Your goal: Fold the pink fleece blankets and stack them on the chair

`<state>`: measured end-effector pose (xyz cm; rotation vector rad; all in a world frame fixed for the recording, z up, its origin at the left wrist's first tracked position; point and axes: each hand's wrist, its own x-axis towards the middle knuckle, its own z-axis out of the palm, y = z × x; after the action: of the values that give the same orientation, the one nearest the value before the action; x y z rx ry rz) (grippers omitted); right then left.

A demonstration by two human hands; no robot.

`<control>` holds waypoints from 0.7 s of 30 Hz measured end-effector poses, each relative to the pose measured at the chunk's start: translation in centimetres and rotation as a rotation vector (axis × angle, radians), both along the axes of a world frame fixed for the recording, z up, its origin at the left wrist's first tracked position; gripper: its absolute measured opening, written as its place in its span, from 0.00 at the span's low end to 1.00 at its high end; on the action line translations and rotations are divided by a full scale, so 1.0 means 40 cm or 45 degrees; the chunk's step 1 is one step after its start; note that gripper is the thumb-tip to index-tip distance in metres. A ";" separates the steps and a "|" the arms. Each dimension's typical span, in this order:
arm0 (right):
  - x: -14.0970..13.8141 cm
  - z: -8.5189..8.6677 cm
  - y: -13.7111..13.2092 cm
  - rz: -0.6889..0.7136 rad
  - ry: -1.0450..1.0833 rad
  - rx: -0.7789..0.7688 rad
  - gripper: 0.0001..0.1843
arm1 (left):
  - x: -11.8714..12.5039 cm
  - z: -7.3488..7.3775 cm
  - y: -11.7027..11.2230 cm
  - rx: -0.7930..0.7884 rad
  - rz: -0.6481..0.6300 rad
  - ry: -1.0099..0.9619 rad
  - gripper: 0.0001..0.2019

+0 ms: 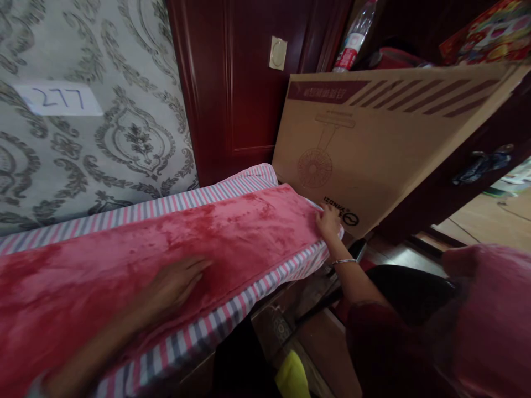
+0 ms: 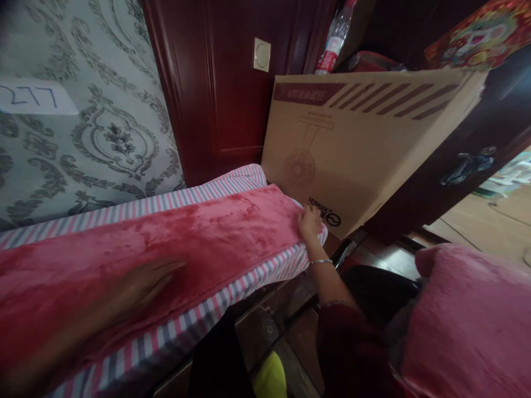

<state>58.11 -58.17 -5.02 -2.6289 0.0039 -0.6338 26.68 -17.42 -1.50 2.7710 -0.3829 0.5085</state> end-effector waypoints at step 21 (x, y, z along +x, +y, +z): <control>0.279 0.059 0.192 0.245 0.273 0.381 0.27 | 0.273 -0.117 -0.131 0.205 -0.298 0.259 0.33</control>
<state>69.27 -50.48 -2.65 -2.3572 -0.0829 -0.2612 37.60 -22.65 -6.20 2.8424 -0.7150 0.1434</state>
